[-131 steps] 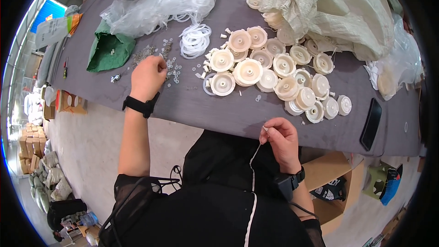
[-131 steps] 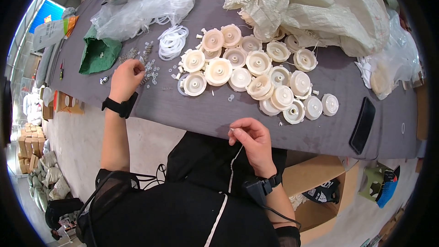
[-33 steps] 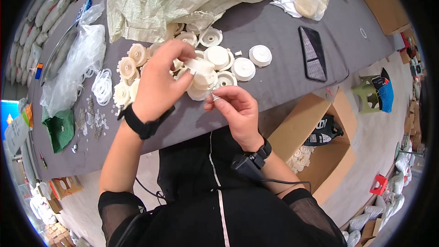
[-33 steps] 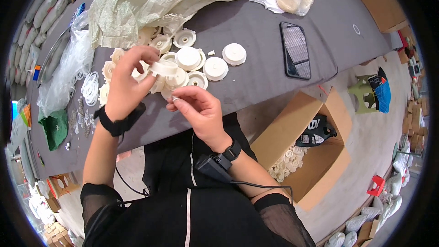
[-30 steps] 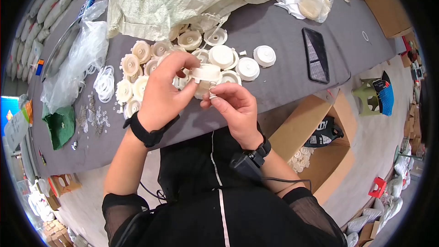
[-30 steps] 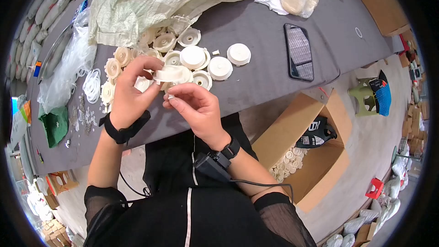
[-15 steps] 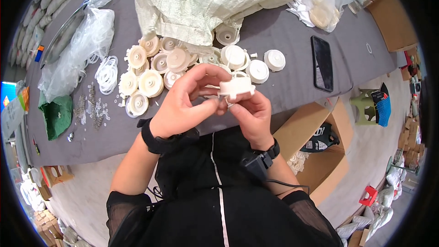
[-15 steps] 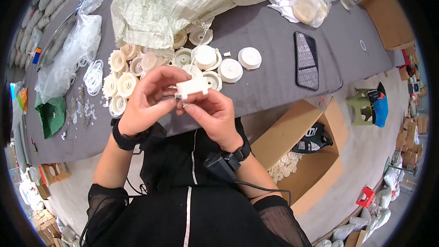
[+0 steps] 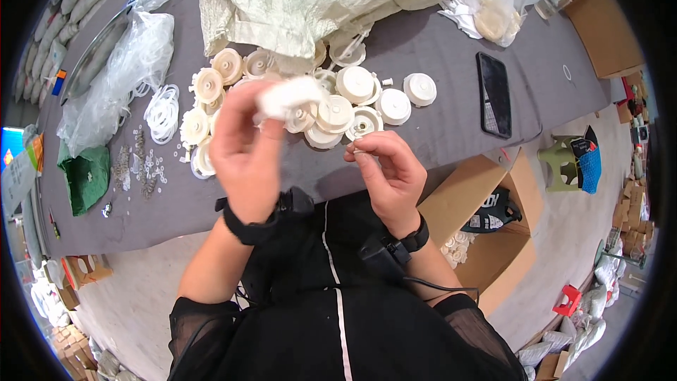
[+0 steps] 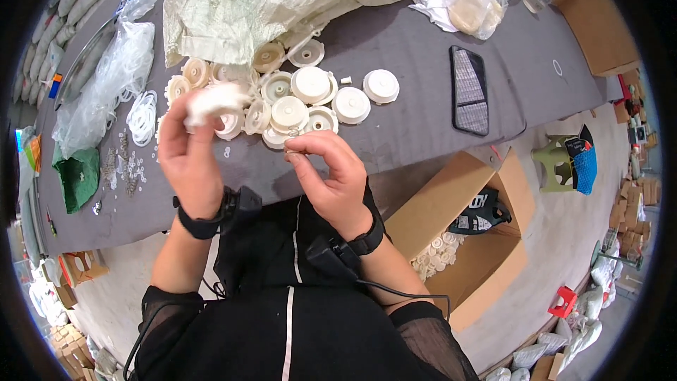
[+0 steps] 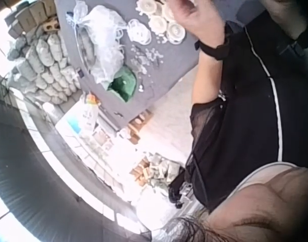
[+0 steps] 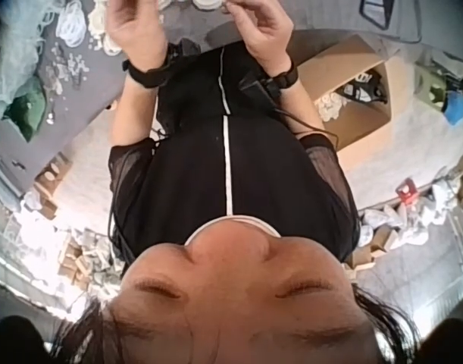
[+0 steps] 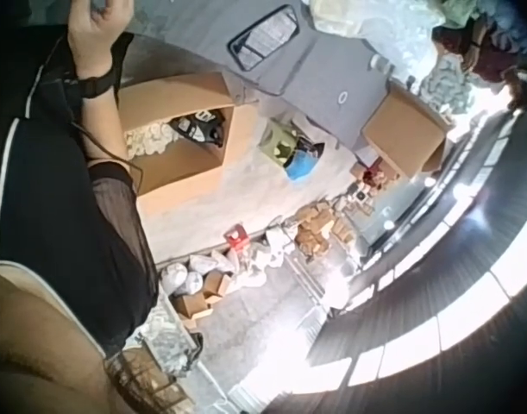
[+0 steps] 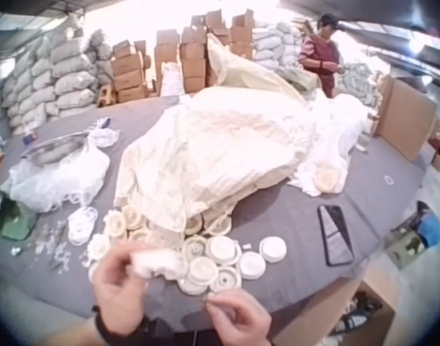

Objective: Assembling small plastic components by inserting metal pins into circular white plastic bases.

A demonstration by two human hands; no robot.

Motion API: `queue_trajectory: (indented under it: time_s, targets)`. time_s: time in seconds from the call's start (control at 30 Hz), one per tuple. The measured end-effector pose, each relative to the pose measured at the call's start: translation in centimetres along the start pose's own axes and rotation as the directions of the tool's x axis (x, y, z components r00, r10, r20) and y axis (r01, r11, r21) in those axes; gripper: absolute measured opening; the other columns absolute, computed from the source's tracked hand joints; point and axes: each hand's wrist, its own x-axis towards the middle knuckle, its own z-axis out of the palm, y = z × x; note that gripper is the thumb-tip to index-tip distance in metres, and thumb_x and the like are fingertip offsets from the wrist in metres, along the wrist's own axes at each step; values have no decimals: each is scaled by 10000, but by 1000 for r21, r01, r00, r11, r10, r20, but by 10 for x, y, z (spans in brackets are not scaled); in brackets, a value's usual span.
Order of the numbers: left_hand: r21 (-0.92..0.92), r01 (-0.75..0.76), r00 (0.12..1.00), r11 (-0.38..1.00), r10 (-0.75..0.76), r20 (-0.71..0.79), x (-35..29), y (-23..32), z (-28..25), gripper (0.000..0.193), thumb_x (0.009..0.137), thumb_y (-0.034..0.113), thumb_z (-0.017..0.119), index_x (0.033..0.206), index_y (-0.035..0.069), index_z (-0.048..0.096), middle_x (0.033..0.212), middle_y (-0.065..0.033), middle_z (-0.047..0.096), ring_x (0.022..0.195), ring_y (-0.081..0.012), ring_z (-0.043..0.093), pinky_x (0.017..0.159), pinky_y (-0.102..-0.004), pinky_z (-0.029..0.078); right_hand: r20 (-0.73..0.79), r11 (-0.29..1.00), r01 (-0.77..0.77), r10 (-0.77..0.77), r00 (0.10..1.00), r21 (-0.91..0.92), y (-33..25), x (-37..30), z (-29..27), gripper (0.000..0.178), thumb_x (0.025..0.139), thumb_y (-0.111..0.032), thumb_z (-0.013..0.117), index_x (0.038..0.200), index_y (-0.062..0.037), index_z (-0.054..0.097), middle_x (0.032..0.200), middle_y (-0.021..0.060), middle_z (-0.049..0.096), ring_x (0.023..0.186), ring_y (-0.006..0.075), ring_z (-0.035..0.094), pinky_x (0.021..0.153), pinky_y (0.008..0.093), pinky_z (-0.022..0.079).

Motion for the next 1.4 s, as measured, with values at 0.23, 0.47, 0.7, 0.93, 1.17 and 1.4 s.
queue_trajectory:
  time_s: [0.23,0.47,0.7,0.93,1.17,1.4]
  targets:
    - [-255,31,905,967,-135,-403,-19,4,-17,285,848,-32,550,1109,0,439,1138,-128,516,890,-178,582,798,-324,494,16,993,-21,19,1000,119,-12,-11,14,176,740,92,624,897,13,620,863,93,623,782,178,598,717,272,468]
    - [-145,179,969,973,-200,-143,-41,3,-34,286,842,-11,544,1106,-2,434,1013,-119,579,833,-194,598,662,-337,511,56,968,250,-249,967,-7,-11,20,39,182,739,83,629,894,-12,625,833,91,631,802,214,613,833,359,482]
    - [-171,260,949,950,-284,-138,-34,21,-31,235,833,3,562,1051,-4,472,997,-96,566,802,-164,588,628,-296,508,240,994,39,-63,969,103,-5,62,62,122,779,22,605,897,0,620,831,82,620,728,167,599,679,262,481]
    - [771,-236,950,592,308,55,-9,7,-57,118,825,-19,593,837,28,485,882,-34,515,665,-56,491,558,-185,391,209,993,14,10,978,-116,-9,59,63,130,787,16,604,910,-20,625,765,51,582,638,107,559,560,238,445]
    - [59,244,939,968,-220,-265,-14,32,-46,214,818,-13,606,1020,-20,536,853,-23,560,798,-68,546,650,-197,449,285,992,12,-47,957,122,-19,29,67,139,767,18,636,901,-21,644,809,53,619,642,102,548,576,222,438]
    - [447,124,992,886,-106,-64,-36,34,-46,244,751,-59,625,985,11,607,918,-32,537,778,-88,539,688,-212,463,364,934,274,-178,914,-230,-38,15,61,181,700,-7,669,868,-73,654,774,39,631,731,200,566,705,305,415]
